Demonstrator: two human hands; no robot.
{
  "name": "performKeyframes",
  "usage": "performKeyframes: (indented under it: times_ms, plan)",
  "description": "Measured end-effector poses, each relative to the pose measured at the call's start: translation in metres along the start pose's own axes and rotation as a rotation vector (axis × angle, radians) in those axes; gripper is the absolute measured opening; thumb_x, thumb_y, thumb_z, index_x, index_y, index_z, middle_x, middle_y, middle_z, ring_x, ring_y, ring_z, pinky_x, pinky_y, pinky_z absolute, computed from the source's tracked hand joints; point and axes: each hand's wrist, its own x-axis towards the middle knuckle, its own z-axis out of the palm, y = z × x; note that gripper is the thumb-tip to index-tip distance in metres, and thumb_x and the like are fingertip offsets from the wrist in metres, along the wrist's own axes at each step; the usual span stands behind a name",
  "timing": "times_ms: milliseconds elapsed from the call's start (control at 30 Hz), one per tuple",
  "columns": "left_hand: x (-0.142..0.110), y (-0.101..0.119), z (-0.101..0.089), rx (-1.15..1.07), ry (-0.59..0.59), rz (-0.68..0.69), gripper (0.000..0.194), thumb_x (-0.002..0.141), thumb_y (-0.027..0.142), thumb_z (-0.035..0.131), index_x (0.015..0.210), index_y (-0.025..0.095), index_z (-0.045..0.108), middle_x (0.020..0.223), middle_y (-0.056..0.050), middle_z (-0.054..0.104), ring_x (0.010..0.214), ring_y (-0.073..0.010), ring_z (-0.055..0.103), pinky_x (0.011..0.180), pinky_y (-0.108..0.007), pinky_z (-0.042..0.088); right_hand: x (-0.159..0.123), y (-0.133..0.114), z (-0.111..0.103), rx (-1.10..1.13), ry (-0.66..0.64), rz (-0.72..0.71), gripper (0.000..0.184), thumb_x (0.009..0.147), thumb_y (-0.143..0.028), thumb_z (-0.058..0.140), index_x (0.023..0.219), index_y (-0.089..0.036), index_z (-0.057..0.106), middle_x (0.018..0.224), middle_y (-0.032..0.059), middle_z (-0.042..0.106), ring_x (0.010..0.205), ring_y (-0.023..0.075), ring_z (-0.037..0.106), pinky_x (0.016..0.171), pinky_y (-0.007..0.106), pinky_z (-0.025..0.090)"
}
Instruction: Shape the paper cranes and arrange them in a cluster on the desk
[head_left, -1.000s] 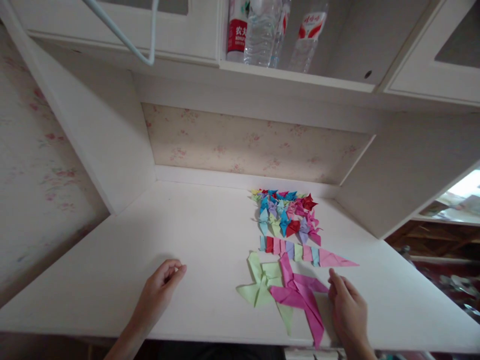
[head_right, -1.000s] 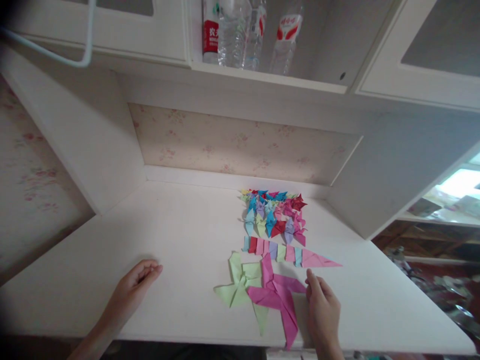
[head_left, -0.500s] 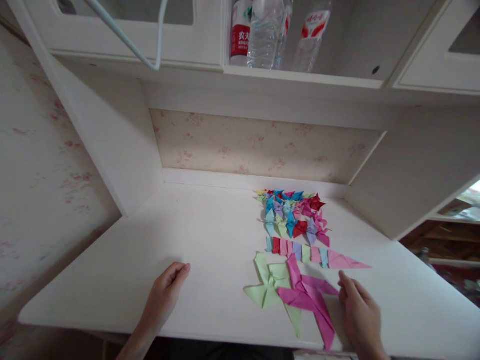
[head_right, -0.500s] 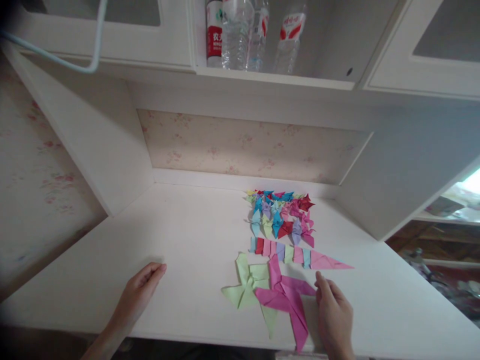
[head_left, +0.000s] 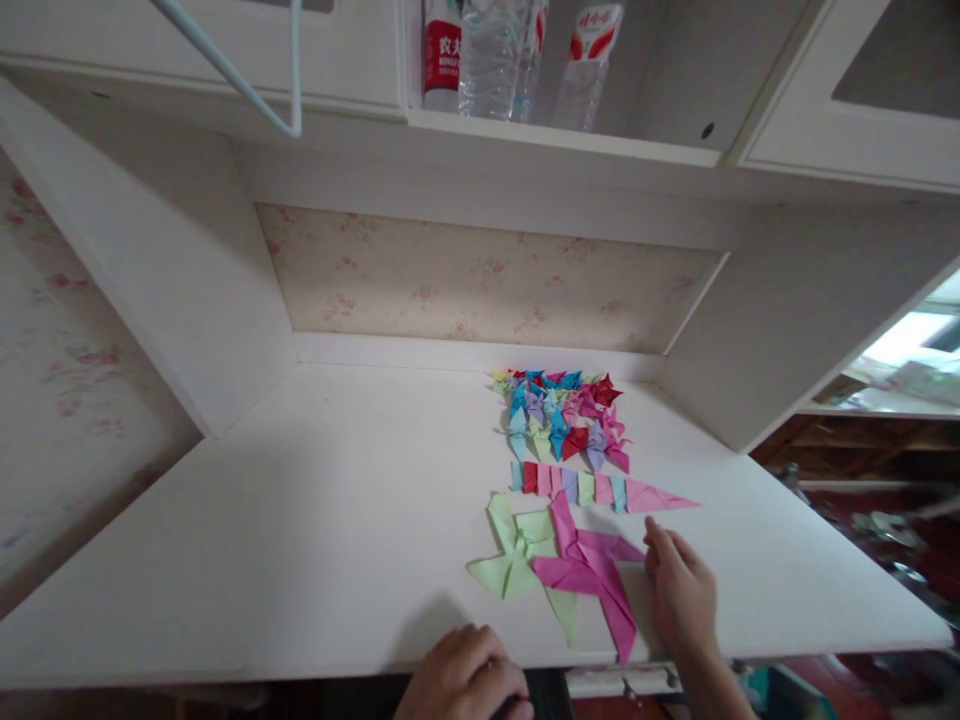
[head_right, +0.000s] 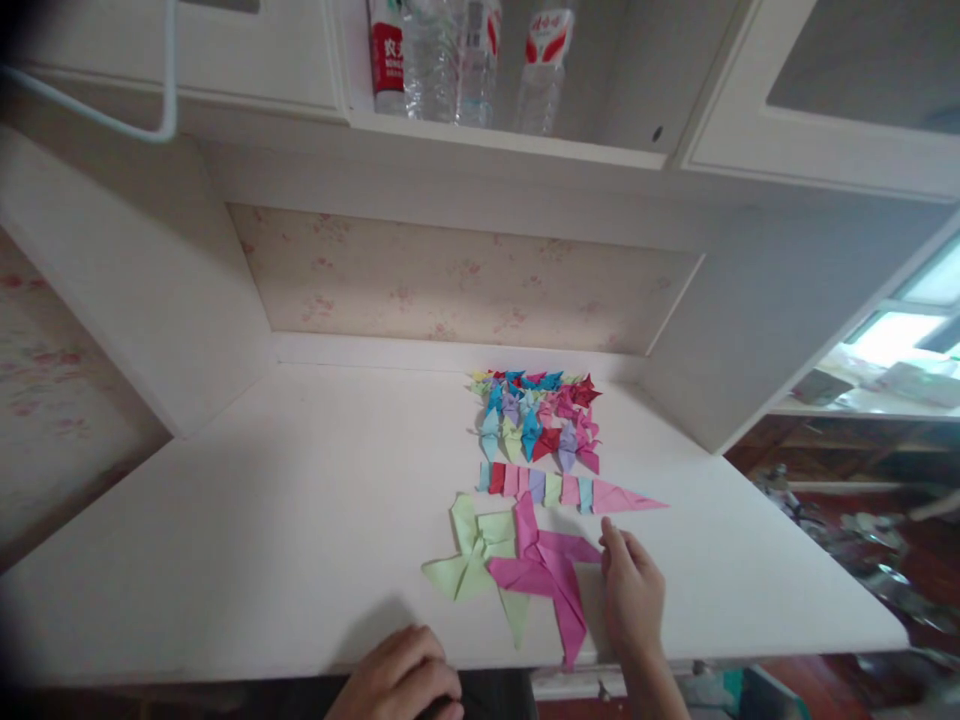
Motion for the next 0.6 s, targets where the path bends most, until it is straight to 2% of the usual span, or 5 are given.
performKeyframes:
  times_ms: [67,167,333,433,600]
  plan:
    - [0.011,0.010,0.024,0.141,0.027,0.112,0.008,0.082,0.031,0.059,0.087,0.025,0.062,0.080,-0.002,0.064,0.071,-0.0166,0.058,0.064,-0.028,0.046,0.000,0.001,0.000,0.033,-0.007,0.012,0.048,0.072,-0.062,0.060,0.059,-0.016,0.054,0.043,-0.0069,0.038,0.042,0.0088,0.032,0.041,0.024,0.026]
    - [0.032,0.018,0.040,0.263,-0.008,0.177,0.021,0.085,0.035,0.055,0.101,0.023,0.061,0.100,-0.002,0.064,0.088,-0.0193,0.058,0.076,-0.033,0.048,0.000,0.004,0.001,0.101,-0.019,0.026,0.046,0.073,-0.061,0.060,0.059,-0.017,0.053,0.043,-0.0081,0.035,0.041,0.0079,0.029,0.040,0.023,0.024]
    - [0.053,0.018,0.039,0.403,-0.088,0.073,0.050,0.091,0.044,0.044,0.136,0.024,0.040,0.143,-0.002,0.043,0.131,-0.0243,0.034,0.107,-0.043,0.032,0.001,0.006,-0.001,0.148,0.000,0.023,0.043,0.075,-0.057,0.060,0.060,-0.017,0.052,0.044,-0.0084,0.036,0.041,0.0078,0.031,0.040,0.023,0.025]
    - [0.052,0.013,0.038,0.435,-0.129,0.029,0.056,0.091,0.048,0.042,0.141,0.024,0.033,0.148,-0.002,0.035,0.137,-0.0236,0.027,0.111,-0.044,0.027,0.003,0.008,-0.003,0.190,0.005,0.024,0.043,0.075,-0.058,0.060,0.061,-0.018,0.052,0.044,-0.0089,0.035,0.040,0.0075,0.030,0.039,0.023,0.025]
    - [0.047,0.005,0.033,0.433,-0.148,-0.007,0.061,0.090,0.056,0.036,0.142,0.024,0.033,0.150,-0.002,0.033,0.137,-0.0242,0.027,0.110,-0.044,0.028,0.004,0.007,-0.011,0.137,-0.078,0.013,0.043,0.076,-0.057,0.059,0.063,-0.017,0.054,0.046,-0.0071,0.039,0.041,0.0080,0.035,0.038,0.021,0.027]
